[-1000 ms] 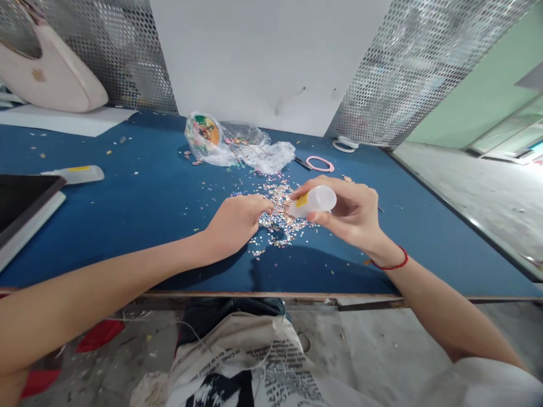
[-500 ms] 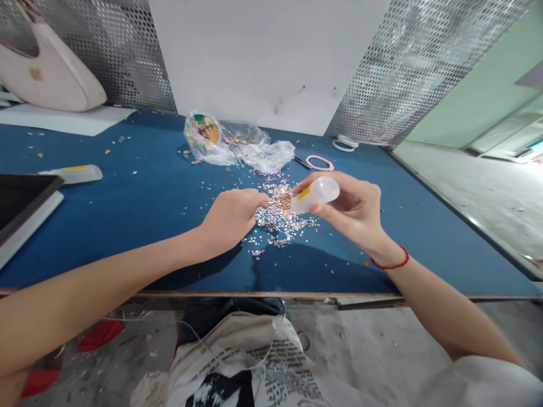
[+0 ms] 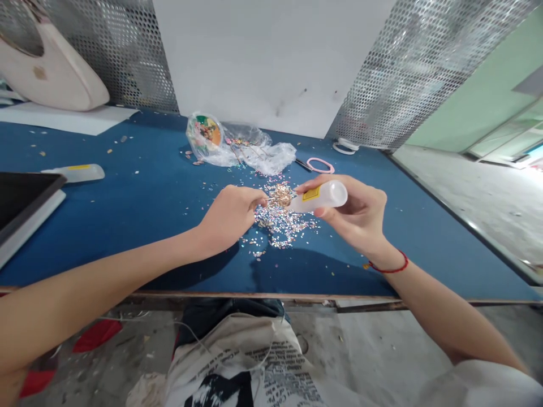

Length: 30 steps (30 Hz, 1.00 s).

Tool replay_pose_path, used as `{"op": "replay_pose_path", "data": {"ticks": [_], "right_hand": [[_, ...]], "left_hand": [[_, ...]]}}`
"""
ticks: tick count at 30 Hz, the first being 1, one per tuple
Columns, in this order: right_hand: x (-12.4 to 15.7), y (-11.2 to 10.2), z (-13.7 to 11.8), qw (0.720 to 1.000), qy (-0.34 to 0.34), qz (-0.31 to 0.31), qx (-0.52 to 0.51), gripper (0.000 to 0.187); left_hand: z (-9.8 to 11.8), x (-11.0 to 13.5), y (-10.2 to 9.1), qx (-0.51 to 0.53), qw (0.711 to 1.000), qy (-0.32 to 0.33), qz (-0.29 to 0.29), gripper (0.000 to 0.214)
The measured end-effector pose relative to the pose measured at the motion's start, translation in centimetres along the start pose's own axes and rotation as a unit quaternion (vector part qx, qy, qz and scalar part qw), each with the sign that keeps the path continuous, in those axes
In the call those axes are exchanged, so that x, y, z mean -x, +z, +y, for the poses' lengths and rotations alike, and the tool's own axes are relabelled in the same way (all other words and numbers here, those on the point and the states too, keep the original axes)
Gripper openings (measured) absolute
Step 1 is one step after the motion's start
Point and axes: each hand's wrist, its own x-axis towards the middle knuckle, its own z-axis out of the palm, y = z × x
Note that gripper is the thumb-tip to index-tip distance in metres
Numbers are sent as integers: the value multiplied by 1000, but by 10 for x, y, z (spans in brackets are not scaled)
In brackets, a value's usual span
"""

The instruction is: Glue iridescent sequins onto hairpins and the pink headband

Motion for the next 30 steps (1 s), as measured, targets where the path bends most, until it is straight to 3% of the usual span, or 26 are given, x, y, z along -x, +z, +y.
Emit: {"op": "replay_pose_path", "data": {"ticks": [8, 18, 30], "right_hand": [[0, 2, 7, 997, 32, 62, -18, 19], [-1, 3, 13, 991, 69, 95, -61, 21], [0, 4, 11, 995, 32, 91, -9, 20]], "left_hand": [[1, 1, 0, 7, 1000, -20, -21, 35], [5, 0, -1, 12, 1000, -10, -24, 38], [7, 0, -1, -1, 999, -6, -38, 37]]}}
